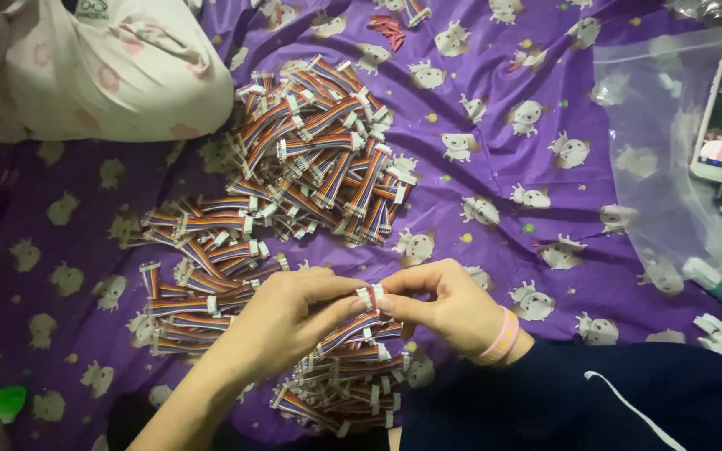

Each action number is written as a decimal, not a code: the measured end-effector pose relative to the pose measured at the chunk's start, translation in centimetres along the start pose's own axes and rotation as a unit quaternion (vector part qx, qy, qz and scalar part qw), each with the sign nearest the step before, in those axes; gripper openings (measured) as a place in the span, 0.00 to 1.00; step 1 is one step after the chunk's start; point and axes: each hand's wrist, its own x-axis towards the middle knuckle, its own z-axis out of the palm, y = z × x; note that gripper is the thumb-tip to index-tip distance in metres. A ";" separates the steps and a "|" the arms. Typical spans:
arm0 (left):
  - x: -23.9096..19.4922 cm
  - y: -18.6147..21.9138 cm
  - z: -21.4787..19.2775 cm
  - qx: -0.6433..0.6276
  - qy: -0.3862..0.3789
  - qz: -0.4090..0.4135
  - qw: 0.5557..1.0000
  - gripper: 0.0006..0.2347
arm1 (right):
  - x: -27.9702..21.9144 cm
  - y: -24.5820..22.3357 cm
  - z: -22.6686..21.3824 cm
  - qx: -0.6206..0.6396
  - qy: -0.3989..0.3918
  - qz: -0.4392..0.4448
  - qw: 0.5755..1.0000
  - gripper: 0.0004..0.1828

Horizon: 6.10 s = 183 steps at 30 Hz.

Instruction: Inspecting and sorting small electronic ribbon cables with connectors on a flat surface.

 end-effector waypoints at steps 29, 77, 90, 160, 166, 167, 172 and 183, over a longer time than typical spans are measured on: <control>0.6 -11.5 -7.4 0.341 0.122 -0.248 0.899 0.16 | 0.7 3.5 -0.2 -0.496 -0.026 0.091 0.863 0.16; -0.2 0.4 1.4 -0.115 0.029 -0.118 0.986 0.08 | -0.6 1.4 0.9 0.118 0.066 0.029 0.990 0.09; -2.2 -9.9 -7.0 0.234 0.100 -0.282 0.925 0.09 | 0.6 1.1 0.9 -0.410 0.073 0.149 0.897 0.10; -2.1 -3.3 2.3 0.001 -0.111 -0.039 0.993 0.13 | -0.5 0.1 0.8 -0.144 -0.078 0.174 0.971 0.07; -1.3 -8.5 -2.2 0.218 0.057 -0.164 0.960 0.08 | 0.3 0.4 0.4 -0.414 0.024 0.162 0.895 0.11; -1.2 -9.2 -2.3 0.256 0.056 -0.187 0.947 0.09 | 0.6 0.7 0.3 -0.396 0.044 0.150 0.905 0.10; -0.6 -10.3 -2.4 0.260 0.057 -0.192 0.945 0.08 | 0.8 1.0 0.4 -0.382 0.095 0.104 0.913 0.09; 1.7 -0.9 -1.5 0.051 -0.002 -0.006 0.999 0.08 | 1.1 0.8 2.1 0.029 0.166 -0.076 0.983 0.14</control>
